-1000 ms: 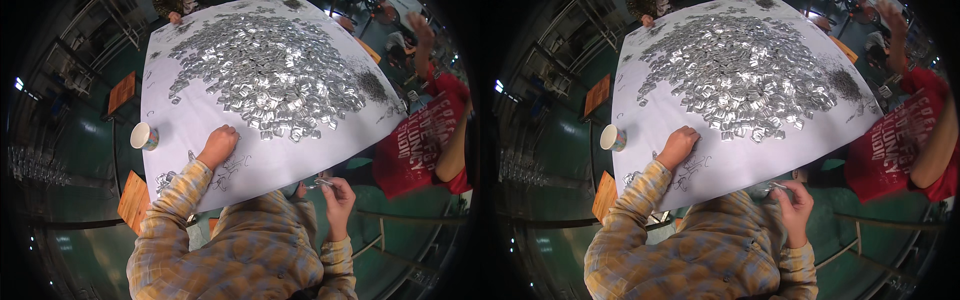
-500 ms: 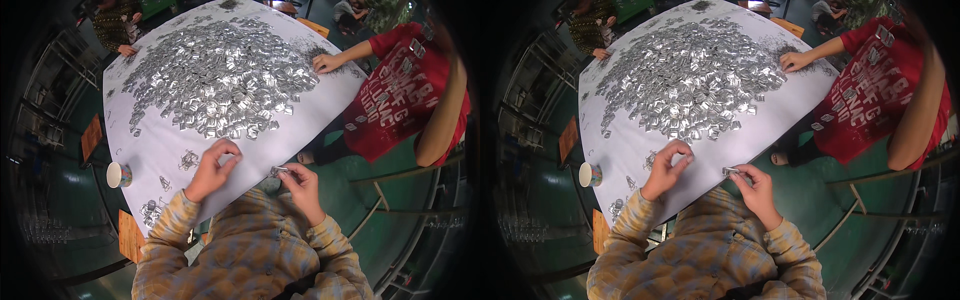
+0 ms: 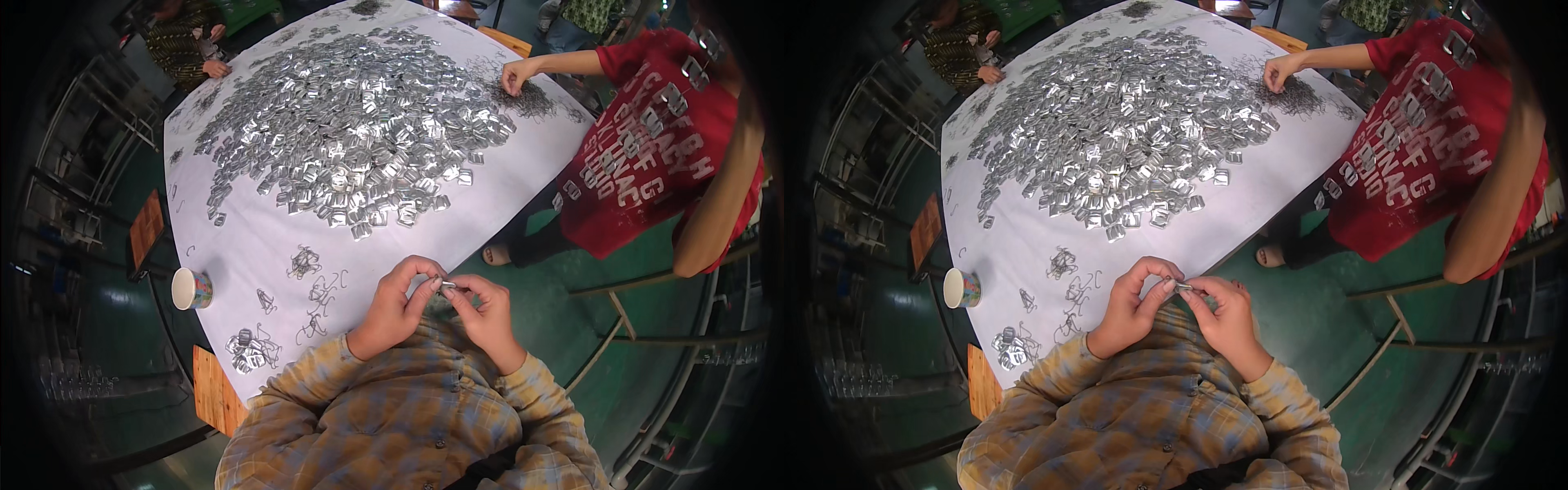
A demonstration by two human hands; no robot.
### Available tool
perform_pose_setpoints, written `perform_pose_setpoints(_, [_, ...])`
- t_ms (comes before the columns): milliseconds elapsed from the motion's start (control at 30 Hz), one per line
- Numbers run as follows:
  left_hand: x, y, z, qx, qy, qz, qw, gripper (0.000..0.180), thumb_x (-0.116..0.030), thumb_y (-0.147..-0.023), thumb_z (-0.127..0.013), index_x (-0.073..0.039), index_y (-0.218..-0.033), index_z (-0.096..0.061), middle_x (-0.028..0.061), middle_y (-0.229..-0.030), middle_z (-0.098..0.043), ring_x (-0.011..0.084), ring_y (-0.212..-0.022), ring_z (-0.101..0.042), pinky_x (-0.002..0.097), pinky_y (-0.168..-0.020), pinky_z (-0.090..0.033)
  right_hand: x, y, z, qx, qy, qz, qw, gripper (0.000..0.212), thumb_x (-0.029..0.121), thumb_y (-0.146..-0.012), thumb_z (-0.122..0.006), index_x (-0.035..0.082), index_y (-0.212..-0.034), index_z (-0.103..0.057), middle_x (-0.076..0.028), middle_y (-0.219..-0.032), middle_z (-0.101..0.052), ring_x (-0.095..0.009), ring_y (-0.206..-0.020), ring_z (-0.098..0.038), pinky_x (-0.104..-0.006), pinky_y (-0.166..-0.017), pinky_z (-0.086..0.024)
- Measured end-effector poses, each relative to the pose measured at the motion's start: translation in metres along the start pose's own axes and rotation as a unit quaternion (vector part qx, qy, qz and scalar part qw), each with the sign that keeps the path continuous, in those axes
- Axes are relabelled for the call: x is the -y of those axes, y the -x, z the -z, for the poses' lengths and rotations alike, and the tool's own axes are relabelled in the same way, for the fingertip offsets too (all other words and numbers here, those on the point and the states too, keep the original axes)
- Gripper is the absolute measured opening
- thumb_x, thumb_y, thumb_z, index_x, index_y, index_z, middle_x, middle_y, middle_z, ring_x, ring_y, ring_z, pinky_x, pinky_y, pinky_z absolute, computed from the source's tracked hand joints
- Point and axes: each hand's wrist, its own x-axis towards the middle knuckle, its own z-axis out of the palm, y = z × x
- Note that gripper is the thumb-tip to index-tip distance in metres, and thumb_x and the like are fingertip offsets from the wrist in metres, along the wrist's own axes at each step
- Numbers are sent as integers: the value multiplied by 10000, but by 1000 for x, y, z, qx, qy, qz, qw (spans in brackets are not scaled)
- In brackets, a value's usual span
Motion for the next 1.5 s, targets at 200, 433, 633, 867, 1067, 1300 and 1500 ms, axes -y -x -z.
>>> perform_pose_setpoints(200, [-8,10,12,-32,-55,-17,998,51,-15,-916,-487,0,-964,-483,94,-938,-613,133,-891,-562,270,-831,-437,-31,-36,-8,-13,-43,28,999,137,57,-767,-674,-7,-887,-659,-130,-808,-638,-258,-735,-619,-330,-675,-482])
perform_pose_setpoints(433, [-10,19,22,-72,-75,-32,994,57,1,-891,-515,13,-946,-524,108,-872,-633,177,-826,-612,278,-758,-470,-77,-97,-69,-12,240,206,948,357,111,-709,-713,-36,-1018,-613,-158,-880,-553,-335,-858,-536,-406,-732,-452])
perform_pose_setpoints(633, [-5,26,25,-91,-80,-12,993,55,3,-887,-517,9,-942,-520,112,-874,-631,180,-825,-614,275,-754,-470,-88,-111,-77,-41,271,202,940,250,77,-725,-702,-45,-921,-604,-132,-807,-583,-262,-745,-597,-357,-647,-476])
perform_pose_setpoints(867, [10,15,20,-116,-88,33,989,34,1,-874,-546,17,-901,-532,75,-821,-621,128,-780,-573,263,-736,-456,-8,-63,-25,67,-329,-131,933,46,6,-823,-647,-33,-840,-631,-22,-787,-622,-89,-696,-587,-229,-639,-473])
perform_pose_setpoints(1067, [3,-1,2,-106,-96,-11,990,87,-3,-848,-580,24,-925,-550,85,-806,-617,132,-774,-578,261,-719,-460,-4,-34,-5,86,-320,-63,941,124,-20,-796,-667,-37,-916,-641,-36,-845,-620,-80,-762,-570,-205,-679,-453])
perform_pose_setpoints(1300, [-3,6,1,-77,-117,-15,990,138,-34,-821,-609,-10,-948,-560,146,-819,-623,287,-722,-621,341,-638,-490,-1,-30,-5,50,-274,-48,959,124,-29,-786,-669,-44,-905,-636,-40,-838,-599,-78,-747,-549,-212,-677,-437])
perform_pose_setpoints(1500, [-6,14,19,19,-85,-27,996,111,-20,-836,-619,-9,-946,-606,99,-829,-641,171,-756,-620,287,-674,-479,6,-24,5,107,-245,12,964,114,-33,-754,-665,-38,-861,-627,-47,-816,-584,-89,-712,-519,-222,-636,-407])
